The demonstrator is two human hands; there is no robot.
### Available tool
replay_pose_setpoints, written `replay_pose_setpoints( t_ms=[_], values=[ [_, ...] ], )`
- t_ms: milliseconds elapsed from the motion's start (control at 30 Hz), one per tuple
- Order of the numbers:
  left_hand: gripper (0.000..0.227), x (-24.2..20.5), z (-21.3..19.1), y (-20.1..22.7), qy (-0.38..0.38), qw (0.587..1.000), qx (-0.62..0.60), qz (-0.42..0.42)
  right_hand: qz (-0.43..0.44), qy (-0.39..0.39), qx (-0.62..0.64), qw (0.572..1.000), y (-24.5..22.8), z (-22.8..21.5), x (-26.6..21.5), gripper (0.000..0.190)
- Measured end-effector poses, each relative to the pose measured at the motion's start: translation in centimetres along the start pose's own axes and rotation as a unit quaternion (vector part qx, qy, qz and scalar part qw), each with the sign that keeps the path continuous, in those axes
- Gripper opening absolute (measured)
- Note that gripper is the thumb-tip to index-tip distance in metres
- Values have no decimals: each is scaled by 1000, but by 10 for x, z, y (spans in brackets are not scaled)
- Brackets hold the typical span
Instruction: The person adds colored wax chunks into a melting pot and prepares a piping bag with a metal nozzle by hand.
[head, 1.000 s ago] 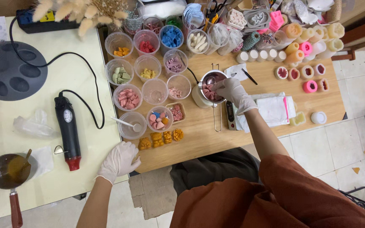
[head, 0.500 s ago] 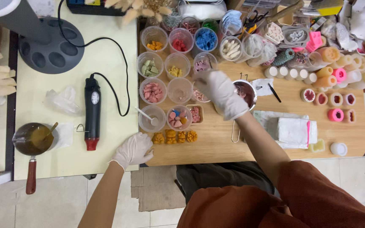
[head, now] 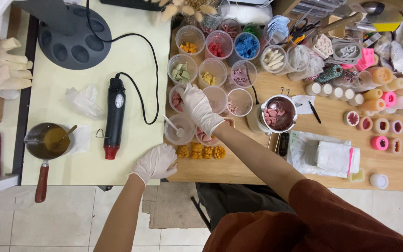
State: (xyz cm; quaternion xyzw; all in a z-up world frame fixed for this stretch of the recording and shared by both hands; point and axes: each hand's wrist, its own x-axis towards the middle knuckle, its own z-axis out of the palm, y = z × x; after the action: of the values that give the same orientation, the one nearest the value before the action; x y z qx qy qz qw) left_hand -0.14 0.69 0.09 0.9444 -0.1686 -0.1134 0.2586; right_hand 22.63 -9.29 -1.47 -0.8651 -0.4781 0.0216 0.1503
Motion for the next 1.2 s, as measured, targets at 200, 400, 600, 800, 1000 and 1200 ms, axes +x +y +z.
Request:
replay_pose_setpoints(
  t_ms=[200, 400, 600, 800, 1000, 1200],
  values=[
    [30, 0, -1, -1, 14, 1000, -1, 9, -41, 17, -11, 999, -9, -11, -3, 39],
    [31, 1, -6, 1, 6, 1000, 2, 7, -53, -10, -18, 998, -5, -12, 6, 36],
    [32, 2, -7, 2, -15, 1000, -3, -3, -94, -14, -43, 995, -1, -7, 8, 13],
    [30, 2, -9, 2, -10, 1000, 0, -1, -96, -48, -104, 989, 0, 6, 13, 15],
    [30, 1, -6, -1, -9, 1000, -11, -8, -82, -12, -25, 996, 3, 5, 14, 14],
    [29, -1, -2, -2, 7, 1000, -14, 4, -98, -19, -67, 993, -5, -7, 16, 25]
  ],
)
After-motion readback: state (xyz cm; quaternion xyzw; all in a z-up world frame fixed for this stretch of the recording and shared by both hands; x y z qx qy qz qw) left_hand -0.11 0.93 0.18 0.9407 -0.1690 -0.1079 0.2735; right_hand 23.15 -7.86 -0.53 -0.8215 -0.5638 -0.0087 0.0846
